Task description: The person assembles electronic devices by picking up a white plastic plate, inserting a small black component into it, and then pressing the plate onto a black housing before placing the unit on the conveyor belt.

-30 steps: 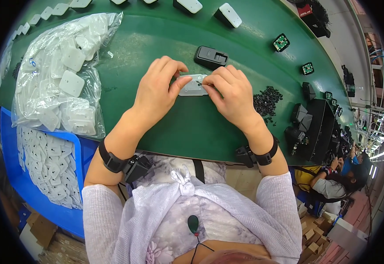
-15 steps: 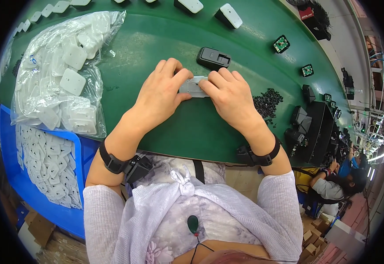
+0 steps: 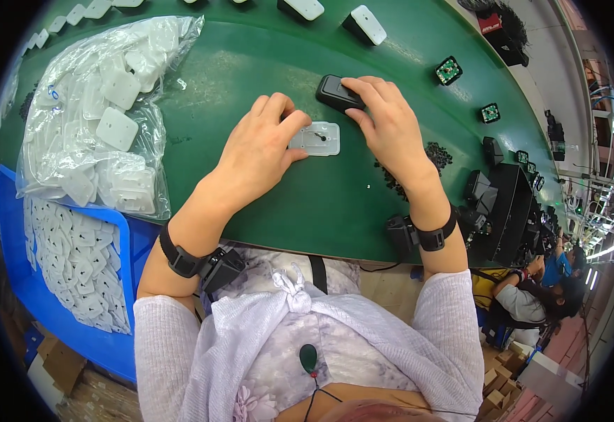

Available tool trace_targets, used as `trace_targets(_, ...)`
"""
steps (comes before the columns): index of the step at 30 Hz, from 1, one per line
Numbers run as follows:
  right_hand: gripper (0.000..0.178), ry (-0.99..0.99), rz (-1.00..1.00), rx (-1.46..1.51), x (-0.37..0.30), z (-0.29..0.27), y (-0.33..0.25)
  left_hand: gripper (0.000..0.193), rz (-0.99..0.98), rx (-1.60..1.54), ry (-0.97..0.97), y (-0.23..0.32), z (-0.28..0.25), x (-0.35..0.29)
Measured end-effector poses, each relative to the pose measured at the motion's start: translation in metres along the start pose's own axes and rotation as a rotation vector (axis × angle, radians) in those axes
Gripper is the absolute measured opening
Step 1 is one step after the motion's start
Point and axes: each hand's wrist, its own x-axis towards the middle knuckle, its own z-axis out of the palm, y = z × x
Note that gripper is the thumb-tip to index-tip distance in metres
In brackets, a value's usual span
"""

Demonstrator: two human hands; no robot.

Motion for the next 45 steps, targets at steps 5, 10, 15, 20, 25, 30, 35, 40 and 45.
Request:
trace_targets(5, 0.035, 0.107, -0.008, -0.052, 0.001, -0.004, -0.009, 0.038, -0.001, 0.0, -0.001, -0.001, 0.0, -0.002)
trace_targets(10, 0.02, 0.089, -0.157, -0.027, -0.012, -0.008, -0.027, 0.038, -0.014, 0.005, -0.012, -0.001, -0.001, -0.003)
trace_targets(15, 0.015, 0.028, -0.215, 0.01, -0.016, 0.01, -0.022, 0.037, 0.007, 0.006, 0.009, -0.002, 0.001, 0.0)
trace_targets(20, 0.014, 0.0, -0.222, 0.053, -0.014, 0.015, -0.021, 0.037, -0.002, 0.011, 0.003, -0.002, 0.0, -0.002)
trace_targets(25, 0.013, -0.017, -0.247, 0.082, -0.014, 0.017, -0.018, 0.037, 0.0, 0.005, -0.003, -0.002, 0.0, -0.002)
trace_targets(30, 0.014, 0.016, -0.262, -0.018, -0.017, 0.019, -0.021, 0.037, -0.001, 0.01, -0.004, -0.003, 0.0, -0.003)
trace_targets(35, 0.015, 0.058, -0.284, -0.028, -0.021, 0.021, -0.019, 0.038, -0.002, 0.002, -0.008, -0.003, 0.0, -0.002)
trace_targets(40, 0.016, 0.032, -0.316, -0.057, -0.018, 0.019, -0.02, 0.038, -0.001, 0.003, -0.01, -0.003, 0.0, -0.002)
trace_targets(45, 0.016, -0.094, -0.316, -0.168, -0.013, 0.007, -0.03, 0.037, -0.004, 0.011, -0.008, -0.001, -0.001, -0.001)
